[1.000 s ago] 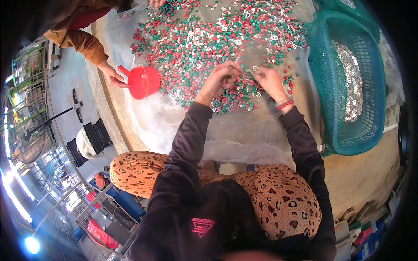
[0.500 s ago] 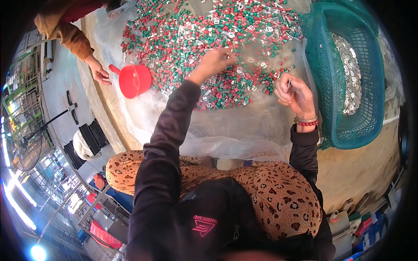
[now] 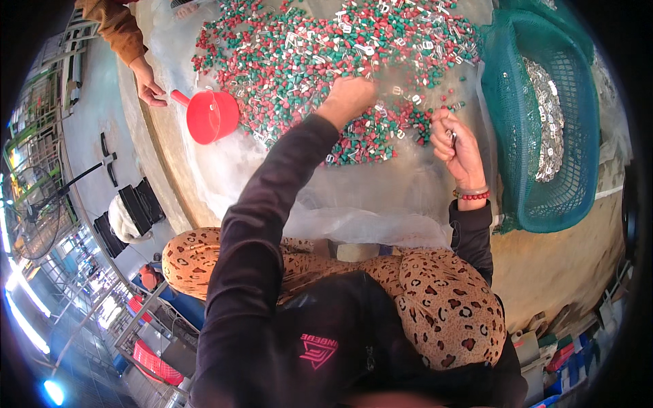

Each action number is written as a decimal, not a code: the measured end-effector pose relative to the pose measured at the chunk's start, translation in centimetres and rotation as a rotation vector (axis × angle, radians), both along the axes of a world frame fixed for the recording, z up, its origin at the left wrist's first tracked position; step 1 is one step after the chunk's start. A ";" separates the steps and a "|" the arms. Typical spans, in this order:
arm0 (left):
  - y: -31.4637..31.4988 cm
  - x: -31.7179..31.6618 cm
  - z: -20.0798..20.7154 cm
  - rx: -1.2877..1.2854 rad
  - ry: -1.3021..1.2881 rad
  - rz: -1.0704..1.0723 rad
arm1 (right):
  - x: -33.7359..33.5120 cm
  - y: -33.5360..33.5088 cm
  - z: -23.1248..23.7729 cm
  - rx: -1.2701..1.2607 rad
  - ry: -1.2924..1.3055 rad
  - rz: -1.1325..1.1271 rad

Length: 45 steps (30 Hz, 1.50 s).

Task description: The person sits on the floor and sorts small red and green capsule-like objects by hand, picking them from a large pile on a table and placing them into a green basket. Another person works alongside at the same table.

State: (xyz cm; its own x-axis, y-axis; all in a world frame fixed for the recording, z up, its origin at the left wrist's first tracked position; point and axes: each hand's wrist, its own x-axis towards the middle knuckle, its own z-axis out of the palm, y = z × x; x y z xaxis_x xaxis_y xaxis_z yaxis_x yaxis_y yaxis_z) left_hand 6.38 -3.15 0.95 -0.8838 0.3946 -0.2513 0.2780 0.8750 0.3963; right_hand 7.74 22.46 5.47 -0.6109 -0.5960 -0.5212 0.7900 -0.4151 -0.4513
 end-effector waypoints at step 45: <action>-7.1 16.5 0.2 2.173 -0.248 1.312 | -2.9 -12.8 25.1 0.255 0.741 0.867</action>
